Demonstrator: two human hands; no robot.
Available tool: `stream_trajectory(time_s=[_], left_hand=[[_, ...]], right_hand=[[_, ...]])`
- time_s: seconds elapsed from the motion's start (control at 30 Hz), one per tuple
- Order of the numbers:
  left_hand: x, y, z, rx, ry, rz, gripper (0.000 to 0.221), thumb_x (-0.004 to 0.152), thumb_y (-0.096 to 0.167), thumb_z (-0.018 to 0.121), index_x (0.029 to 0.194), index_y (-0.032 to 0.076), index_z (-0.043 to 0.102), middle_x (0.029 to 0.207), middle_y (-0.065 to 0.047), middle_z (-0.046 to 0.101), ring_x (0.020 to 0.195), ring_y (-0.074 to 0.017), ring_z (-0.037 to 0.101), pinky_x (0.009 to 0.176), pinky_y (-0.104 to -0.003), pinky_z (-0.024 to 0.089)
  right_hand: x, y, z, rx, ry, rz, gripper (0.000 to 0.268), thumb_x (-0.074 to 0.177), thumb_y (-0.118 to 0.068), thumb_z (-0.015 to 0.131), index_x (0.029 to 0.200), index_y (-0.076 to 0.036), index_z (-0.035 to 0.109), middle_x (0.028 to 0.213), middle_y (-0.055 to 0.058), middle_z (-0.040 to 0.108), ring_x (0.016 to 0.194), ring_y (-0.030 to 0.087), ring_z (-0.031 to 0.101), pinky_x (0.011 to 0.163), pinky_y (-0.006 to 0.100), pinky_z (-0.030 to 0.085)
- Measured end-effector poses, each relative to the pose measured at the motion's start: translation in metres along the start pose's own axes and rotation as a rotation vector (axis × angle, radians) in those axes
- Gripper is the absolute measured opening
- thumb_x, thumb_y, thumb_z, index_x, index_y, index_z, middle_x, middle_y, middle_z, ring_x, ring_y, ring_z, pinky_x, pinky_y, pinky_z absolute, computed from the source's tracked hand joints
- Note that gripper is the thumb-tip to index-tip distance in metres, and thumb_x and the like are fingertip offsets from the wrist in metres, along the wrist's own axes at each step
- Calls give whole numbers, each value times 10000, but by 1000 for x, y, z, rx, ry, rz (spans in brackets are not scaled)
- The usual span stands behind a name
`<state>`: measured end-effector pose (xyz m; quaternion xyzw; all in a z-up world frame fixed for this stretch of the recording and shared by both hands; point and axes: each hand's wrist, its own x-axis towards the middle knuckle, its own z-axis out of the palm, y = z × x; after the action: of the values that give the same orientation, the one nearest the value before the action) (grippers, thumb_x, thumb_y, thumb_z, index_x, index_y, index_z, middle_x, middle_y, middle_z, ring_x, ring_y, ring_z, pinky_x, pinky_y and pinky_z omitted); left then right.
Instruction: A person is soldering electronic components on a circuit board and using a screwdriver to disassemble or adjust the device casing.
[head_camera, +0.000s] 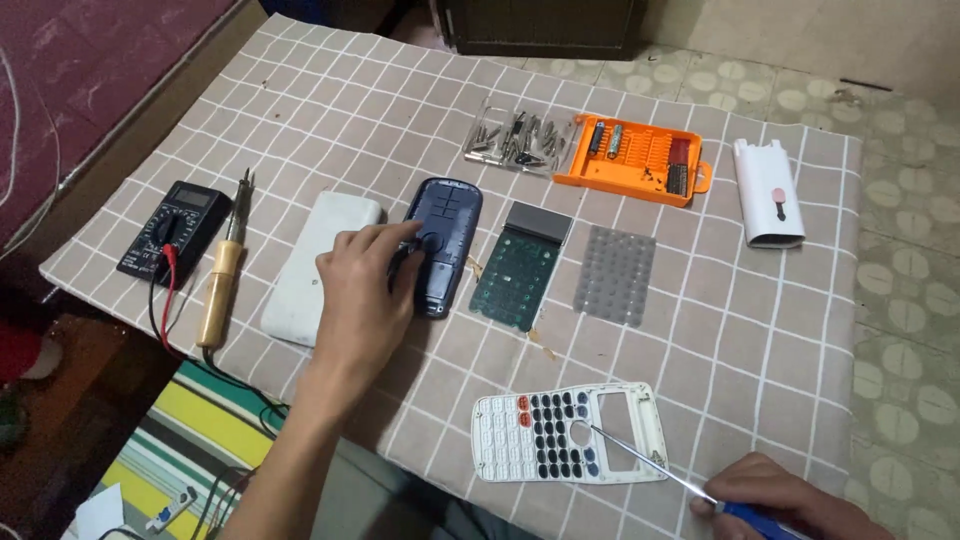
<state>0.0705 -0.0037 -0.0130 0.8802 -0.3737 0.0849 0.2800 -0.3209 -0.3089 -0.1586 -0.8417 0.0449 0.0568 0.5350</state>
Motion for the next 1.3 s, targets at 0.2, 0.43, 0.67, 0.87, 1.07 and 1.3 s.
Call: stream_trajectory(time_s=[0.2, 0.43, 0.67, 0.87, 1.07, 1.3], left_hand=[[12, 2, 7, -17, -56, 0, 506, 957, 84, 632, 1453, 120, 540, 1279, -105, 711, 1081, -349, 535, 855, -500, 333], [-4, 2, -1, -67, 48, 7, 523, 945, 48, 648, 1453, 85, 530, 1313, -142, 701, 1083, -339, 587, 836, -516, 384], [-78, 83, -18, -320, 75, 143, 196, 951, 136, 636, 1106, 36, 702, 1148, -128, 729, 1089, -296, 684, 991, -399, 513], [-115, 106, 10, -336, -165, 244, 328, 900, 314, 625, 1190, 198, 727, 1255, -83, 677, 1194, -295, 577, 924, -489, 414], [-116, 114, 18, -292, -199, 224, 334, 842, 299, 696, 1151, 180, 741, 1190, -69, 629, 1179, -275, 538, 917, -468, 344], [-116, 115, 18, -297, -219, 211, 308, 843, 286, 720, 1137, 194, 740, 1179, -67, 610, 1169, -282, 525, 931, -482, 347]], right_hand=[[1, -16, 0, 67, -6, -187, 499, 888, -259, 785, 1361, -139, 683, 1115, 16, 890, 1096, 199, 816, 1004, 346, 536], [-4, -1, -3, 88, -58, -92, 518, 928, -422, 678, 1389, -185, 683, 1285, 26, 859, 1189, 209, 784, 1043, 374, 534], [41, -174, 45, 152, 780, -214, 87, 809, -76, 666, 823, -22, 733, 634, 57, 740, 584, 136, 688, 564, 185, 498], [33, -156, 45, 293, 746, -292, 57, 854, -96, 679, 894, -62, 702, 641, 38, 683, 598, 176, 620, 620, 278, 498], [37, -153, 45, 241, 674, -434, 93, 861, -99, 676, 928, -35, 682, 697, 75, 652, 620, 196, 608, 643, 283, 491], [43, -158, 54, 194, 772, -388, 83, 773, -23, 721, 840, -63, 691, 668, 40, 659, 569, 168, 621, 610, 266, 486]])
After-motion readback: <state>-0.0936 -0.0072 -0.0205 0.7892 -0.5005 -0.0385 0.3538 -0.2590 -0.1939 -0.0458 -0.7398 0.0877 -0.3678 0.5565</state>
